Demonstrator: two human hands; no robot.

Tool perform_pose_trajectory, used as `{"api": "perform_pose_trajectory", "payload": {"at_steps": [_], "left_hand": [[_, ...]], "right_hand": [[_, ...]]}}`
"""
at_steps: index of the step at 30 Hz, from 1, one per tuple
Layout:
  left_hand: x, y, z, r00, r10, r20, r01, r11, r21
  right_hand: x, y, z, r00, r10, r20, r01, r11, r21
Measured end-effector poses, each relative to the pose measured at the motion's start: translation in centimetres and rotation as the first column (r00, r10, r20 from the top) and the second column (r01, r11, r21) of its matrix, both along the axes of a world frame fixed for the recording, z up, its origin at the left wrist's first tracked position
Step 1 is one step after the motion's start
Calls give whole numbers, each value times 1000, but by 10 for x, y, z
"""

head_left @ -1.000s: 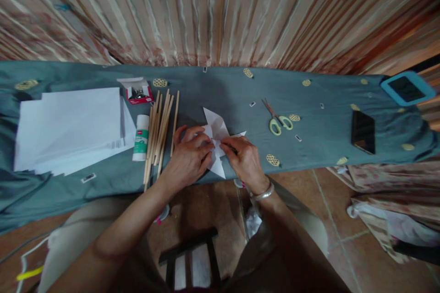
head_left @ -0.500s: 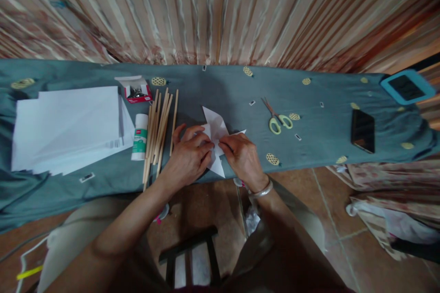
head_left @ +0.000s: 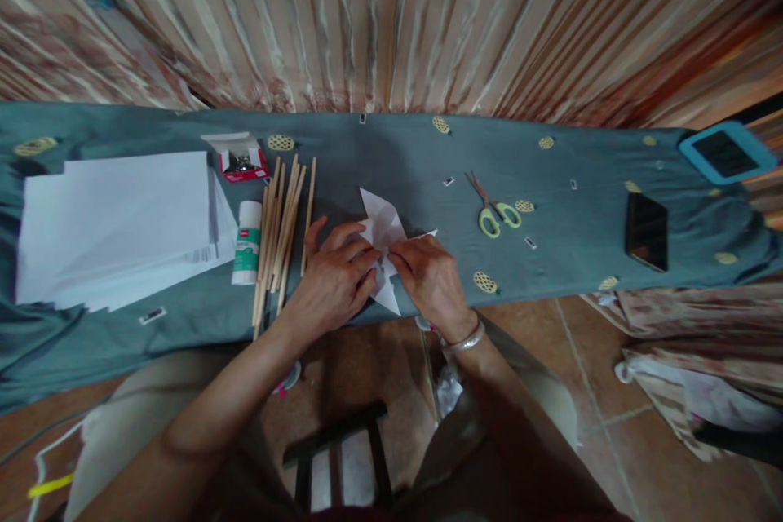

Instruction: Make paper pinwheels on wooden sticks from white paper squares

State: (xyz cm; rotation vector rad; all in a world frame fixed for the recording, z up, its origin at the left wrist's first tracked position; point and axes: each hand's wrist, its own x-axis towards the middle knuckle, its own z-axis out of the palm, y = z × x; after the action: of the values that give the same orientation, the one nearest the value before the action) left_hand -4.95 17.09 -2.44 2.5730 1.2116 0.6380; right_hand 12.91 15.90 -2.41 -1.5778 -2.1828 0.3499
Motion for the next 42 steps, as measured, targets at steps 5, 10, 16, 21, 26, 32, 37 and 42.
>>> {"api": "perform_pose_trajectory", "payload": {"at_steps": [5,10,16,21,26,32,37,42], "left_hand": [[0,-2,1,1000,5,9,-5,1000,-15],[1,-2,1,1000,6,-5,-6,1000,-29],[3,-2,1,999,18,-41,-19,999,-26],[5,-2,1,998,21,-56,-21,1000,-7],[6,-3,1,997,31,-68,-30,1000,9],[6,-4,0,994,40,-100,-37,999,26],[6,-4,0,995,50,-88,-48,999,25],[8,-4,2,995,58,-85,-57,998,11]], "right_hand": [[1,0,-1,1000,7,13,-8,1000,6],[0,0,-1,1000,11,24,-11,1000,20],[-1,-1,-2,1000,0,25,-1,999,37],[-1,-1,-3,998,11,61,-14,999,45],[-2,-2,-2,998,7,68,-10,999,53],[-4,-2,-2,997,-9,78,5,998,56],[-3,-2,-3,997,-8,80,4,999,52],[-4,-3,-1,993,-10,121,3,998,63]]}}
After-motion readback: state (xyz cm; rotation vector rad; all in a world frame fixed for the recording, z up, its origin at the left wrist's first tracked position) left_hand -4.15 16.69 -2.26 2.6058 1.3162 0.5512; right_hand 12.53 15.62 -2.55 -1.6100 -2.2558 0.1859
